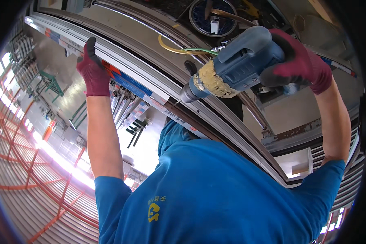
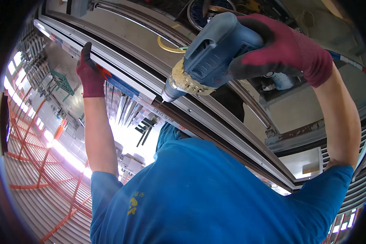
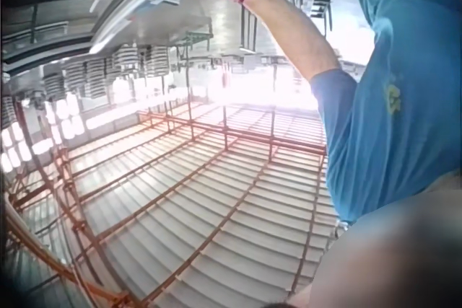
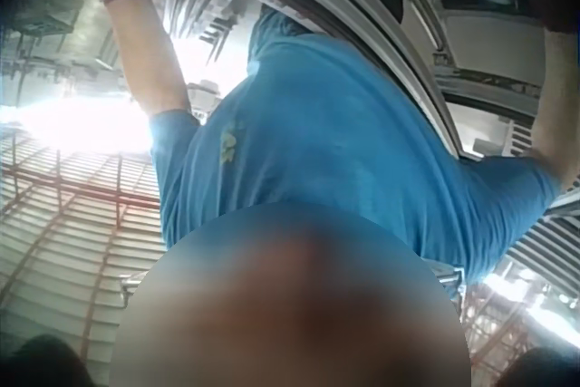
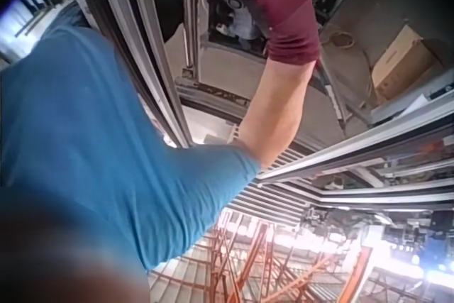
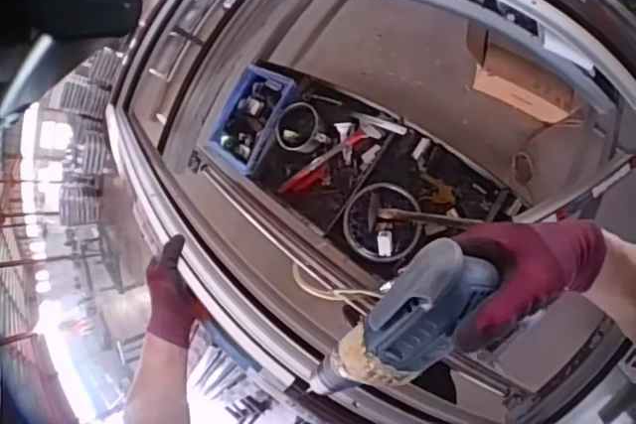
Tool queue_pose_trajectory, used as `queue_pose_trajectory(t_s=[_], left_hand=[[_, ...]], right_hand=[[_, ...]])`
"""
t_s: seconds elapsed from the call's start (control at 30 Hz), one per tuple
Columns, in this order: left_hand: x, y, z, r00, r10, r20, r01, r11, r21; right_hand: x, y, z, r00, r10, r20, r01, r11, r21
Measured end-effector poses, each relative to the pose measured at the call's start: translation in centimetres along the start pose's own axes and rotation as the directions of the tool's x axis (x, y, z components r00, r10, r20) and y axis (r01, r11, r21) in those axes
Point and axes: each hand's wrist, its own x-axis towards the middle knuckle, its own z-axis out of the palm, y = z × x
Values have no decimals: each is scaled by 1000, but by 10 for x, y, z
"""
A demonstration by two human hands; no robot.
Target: Assemble a metal frame using a power drill and various attachment components on a workshop floor.
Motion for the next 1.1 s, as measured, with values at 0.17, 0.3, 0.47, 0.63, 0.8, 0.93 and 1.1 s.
queue_pose_trajectory(t_s=[0.17,0.3,0.47,0.63,0.8,0.93,1.1], left_hand=[[3,-2,-2,999,-7,-53,10,999,47],[2,-2,-3,997,-21,-71,25,998,63],[-2,-2,0,999,42,1,-42,999,-18],[-4,0,-4,999,-3,-47,4,1000,31],[-3,1,4,999,33,-22,-33,999,-22],[-3,1,0,999,13,-46,-13,1000,11],[5,-3,-5,998,-7,-65,9,999,40]], right_hand=[[-5,-4,4,999,-48,15,49,994,-94],[-7,-5,7,1000,-5,-6,5,999,-49],[0,-10,17,999,-27,33,29,996,-89],[2,-7,15,999,46,20,-44,996,-83],[4,18,10,962,-272,38,274,950,-146],[6,13,10,959,-273,79,279,956,-86],[10,-9,30,977,-170,125,176,983,-42]])
